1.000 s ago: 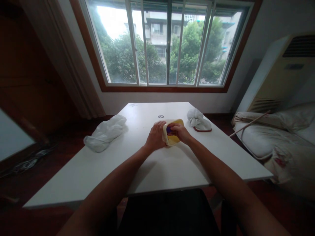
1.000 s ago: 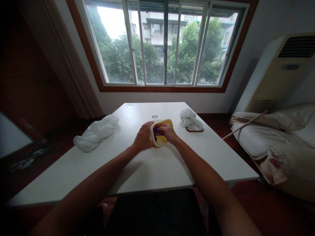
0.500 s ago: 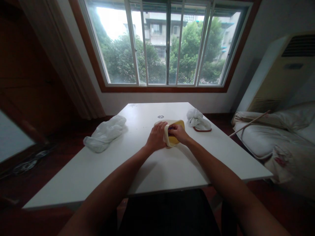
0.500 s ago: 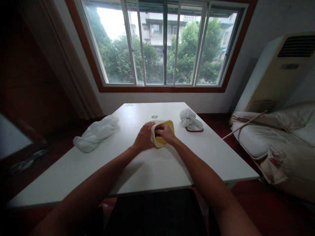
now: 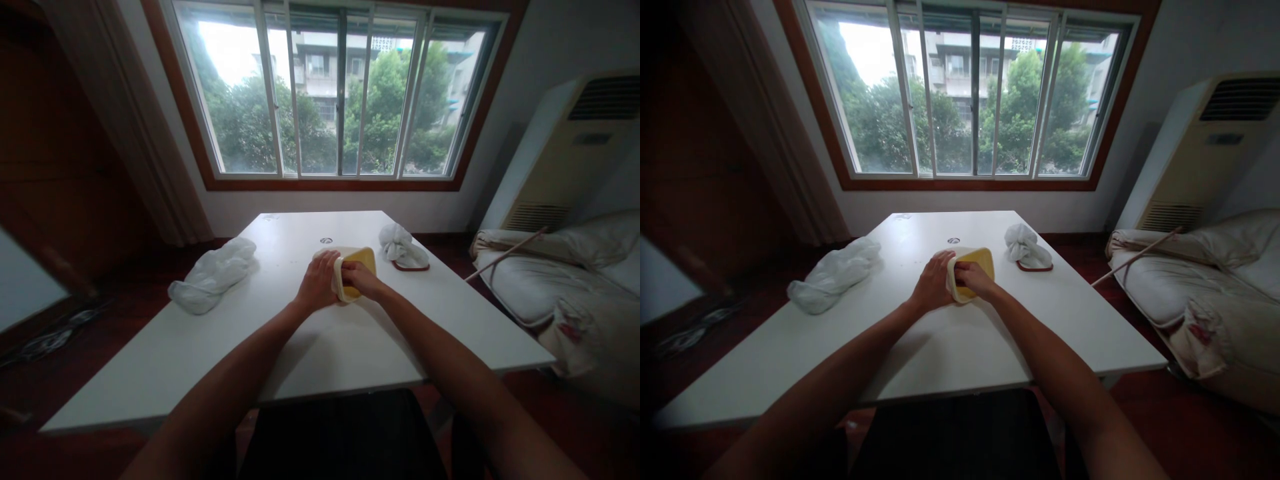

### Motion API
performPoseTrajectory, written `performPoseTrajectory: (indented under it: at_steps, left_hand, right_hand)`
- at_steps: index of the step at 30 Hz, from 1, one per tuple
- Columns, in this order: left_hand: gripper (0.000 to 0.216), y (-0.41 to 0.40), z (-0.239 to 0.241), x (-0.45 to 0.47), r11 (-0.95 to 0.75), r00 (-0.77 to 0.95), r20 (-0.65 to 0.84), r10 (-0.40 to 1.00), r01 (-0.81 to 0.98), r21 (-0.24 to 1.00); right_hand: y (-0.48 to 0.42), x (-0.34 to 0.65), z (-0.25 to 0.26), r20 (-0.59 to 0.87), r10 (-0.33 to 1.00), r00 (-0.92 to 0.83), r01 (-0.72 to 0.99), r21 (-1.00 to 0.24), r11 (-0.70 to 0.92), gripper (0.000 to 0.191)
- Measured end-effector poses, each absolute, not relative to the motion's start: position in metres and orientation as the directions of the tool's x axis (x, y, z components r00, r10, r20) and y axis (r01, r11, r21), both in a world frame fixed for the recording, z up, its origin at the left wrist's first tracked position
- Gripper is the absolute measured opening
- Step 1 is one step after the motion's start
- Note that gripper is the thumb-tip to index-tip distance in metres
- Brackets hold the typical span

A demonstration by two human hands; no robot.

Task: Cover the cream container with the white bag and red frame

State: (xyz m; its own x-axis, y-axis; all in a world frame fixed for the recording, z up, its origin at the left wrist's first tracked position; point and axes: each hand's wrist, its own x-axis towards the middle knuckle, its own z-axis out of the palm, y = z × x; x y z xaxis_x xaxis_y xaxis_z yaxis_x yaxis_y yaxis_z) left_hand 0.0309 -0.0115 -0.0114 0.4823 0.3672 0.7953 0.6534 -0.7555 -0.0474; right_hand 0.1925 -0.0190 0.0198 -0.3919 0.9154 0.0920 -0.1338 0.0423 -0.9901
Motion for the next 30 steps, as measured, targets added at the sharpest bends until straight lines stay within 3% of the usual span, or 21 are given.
performPoseTrajectory:
  at_steps: [4,7,10,15,18,24,30]
  left_hand:
    - [0.098,-0.012,-0.011,0.031,-0.764,0.508,0.785,0.354,0.642,-0.071]
    - [0.097,-0.012,-0.011,0.03,-0.764,0.497,0.795,0.347,0.642,-0.067]
    - [0.095,-0.01,-0.011,0.03,-0.756,0.472,0.808,0.353,0.653,-0.05]
    - [0.095,-0.006,-0.013,0.028,-0.739,0.451,0.811,0.373,0.673,-0.034]
    - [0.096,-0.006,-0.013,0.027,-0.736,0.438,0.819,0.372,0.677,-0.028]
    - [0.093,-0.007,-0.011,0.023,-0.734,0.452,0.815,0.363,0.677,-0.049]
    - [0.089,-0.006,-0.007,0.019,-0.734,0.475,0.806,0.354,0.675,-0.075]
  right_hand:
    - [-0.019,0.192,0.019,0.101,0.917,-0.387,0.007,-0.994,0.112,0.008]
    - [-0.02,0.198,0.023,0.085,0.881,-0.465,0.023,-0.994,0.108,0.006]
    - [-0.02,0.207,0.027,0.07,0.838,-0.542,-0.05,-0.997,0.051,0.018]
    - [-0.016,0.207,0.026,0.151,0.865,-0.478,-0.272,-0.962,0.017,0.042]
    - [-0.013,0.203,0.023,0.195,0.849,-0.491,-0.308,-0.95,0.039,0.048]
    - [-0.01,0.209,0.023,0.176,0.776,-0.606,-0.003,-0.976,0.218,0.037]
    - [-0.018,0.214,0.028,0.223,0.652,-0.724,0.321,-0.728,0.606,0.034]
